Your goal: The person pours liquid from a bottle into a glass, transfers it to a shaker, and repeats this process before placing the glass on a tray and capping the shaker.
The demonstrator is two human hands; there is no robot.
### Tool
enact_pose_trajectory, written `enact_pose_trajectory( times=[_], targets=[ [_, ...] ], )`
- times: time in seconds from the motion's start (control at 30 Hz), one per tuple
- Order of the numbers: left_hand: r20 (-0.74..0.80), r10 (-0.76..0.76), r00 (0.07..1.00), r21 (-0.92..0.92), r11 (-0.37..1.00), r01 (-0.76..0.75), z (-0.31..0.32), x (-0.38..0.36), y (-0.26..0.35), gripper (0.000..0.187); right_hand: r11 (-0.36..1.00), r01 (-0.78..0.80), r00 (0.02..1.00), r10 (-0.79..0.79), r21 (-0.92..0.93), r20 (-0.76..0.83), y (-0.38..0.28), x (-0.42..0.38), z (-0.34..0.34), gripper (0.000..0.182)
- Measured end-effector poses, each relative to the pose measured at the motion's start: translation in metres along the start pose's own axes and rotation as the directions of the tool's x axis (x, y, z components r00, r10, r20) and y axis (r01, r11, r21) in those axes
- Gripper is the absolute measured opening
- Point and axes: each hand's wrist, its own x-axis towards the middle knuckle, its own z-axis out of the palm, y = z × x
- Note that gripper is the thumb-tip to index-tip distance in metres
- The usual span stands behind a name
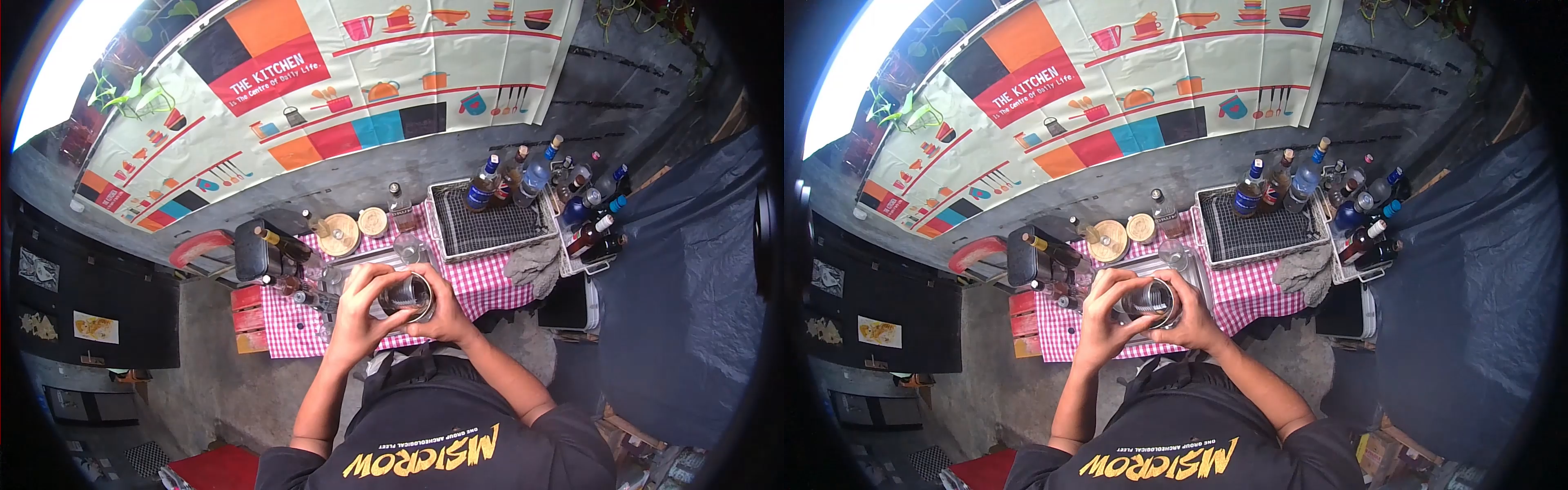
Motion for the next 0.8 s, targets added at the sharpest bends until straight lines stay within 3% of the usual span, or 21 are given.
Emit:
enact_pose_trajectory(
  times=[0.8],
  targets=[
    [0.008, -0.003, 1.000, -0.001, 1.000, 0.003, -0.0014, 0.0003, -0.0003, 0.058, 0.999, -0.014, 1.000, 0.014, 0.029, 0.003, -0.0048, 0.0005, 0.0010, 0.095]
  ],
)
